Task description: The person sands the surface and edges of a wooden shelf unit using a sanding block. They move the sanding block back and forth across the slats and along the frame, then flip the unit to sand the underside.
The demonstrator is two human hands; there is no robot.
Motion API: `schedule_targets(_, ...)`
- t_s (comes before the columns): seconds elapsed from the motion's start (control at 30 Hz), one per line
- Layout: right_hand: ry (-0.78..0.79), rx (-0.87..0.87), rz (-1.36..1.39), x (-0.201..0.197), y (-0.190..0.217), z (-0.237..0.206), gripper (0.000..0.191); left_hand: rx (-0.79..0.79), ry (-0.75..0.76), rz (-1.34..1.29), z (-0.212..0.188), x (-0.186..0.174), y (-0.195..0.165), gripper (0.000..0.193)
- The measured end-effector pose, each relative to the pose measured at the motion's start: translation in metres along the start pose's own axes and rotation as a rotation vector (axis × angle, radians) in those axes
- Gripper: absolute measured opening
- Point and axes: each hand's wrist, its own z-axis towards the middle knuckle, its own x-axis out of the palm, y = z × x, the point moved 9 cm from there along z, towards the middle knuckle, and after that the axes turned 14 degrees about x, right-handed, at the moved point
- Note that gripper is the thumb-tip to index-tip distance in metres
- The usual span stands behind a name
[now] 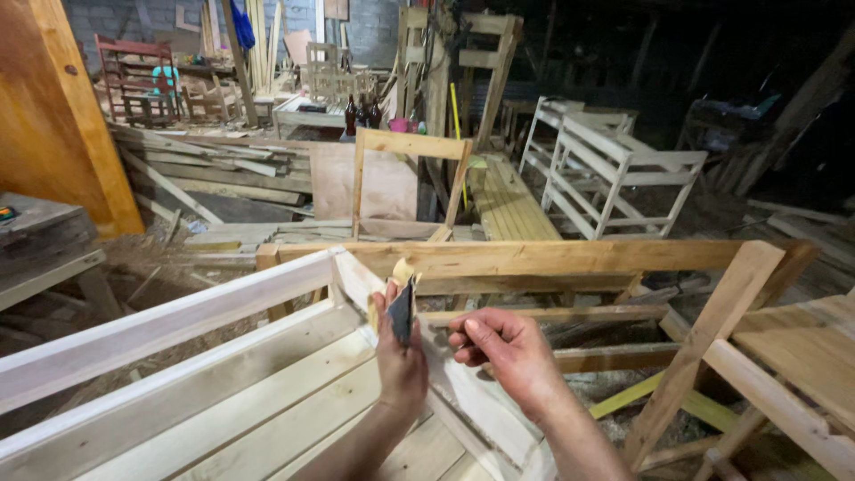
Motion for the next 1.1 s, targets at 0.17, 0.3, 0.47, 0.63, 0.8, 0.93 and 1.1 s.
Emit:
schedule_targets(0.17,-0.028,-0.052,-0.025,-0.003,0.008,0.003,0.030,-0.214,0.048,0.355,0.040,-0.026,0.044,0.063)
schedule_targets(0.3,0.000,-0.072,-0.019,0.000,0.012,0.007,0.031,0.112,0.137,0.656,0.099,-0.033,0.021,0.039)
schedule_targets(0.47,0.011,-0.046,-0.011,0.002,0.013,0.012,0.031,-0.274,0.256,0.430,0.052,-0.020,0.024,0.025)
schedule_targets(0.63,0.010,-0.072,-0.029,0.003,0.016,0.016,0.030,0.263,0.415,0.539,0.058,-0.006,-0.020,0.015)
schedule_targets(0.8,0.006,-0.079,-0.030,0.001,0.018,0.012,0.030,0.001,0.533,0.770,0.103,-0.017,0.029,0.015)
schedule_targets(0.93,0.004,-0.068,-0.041,-0.003,0.017,0.005,0.030,0.020,0.715,1.018,0.130,-0.010,0.039,0.021)
schedule_targets(1.1,-0.004,-0.084,-0.112,-0.004,0.010,-0.008,0.031,0.057,0.709,1.048,0.128,-0.002,0.024,0.029)
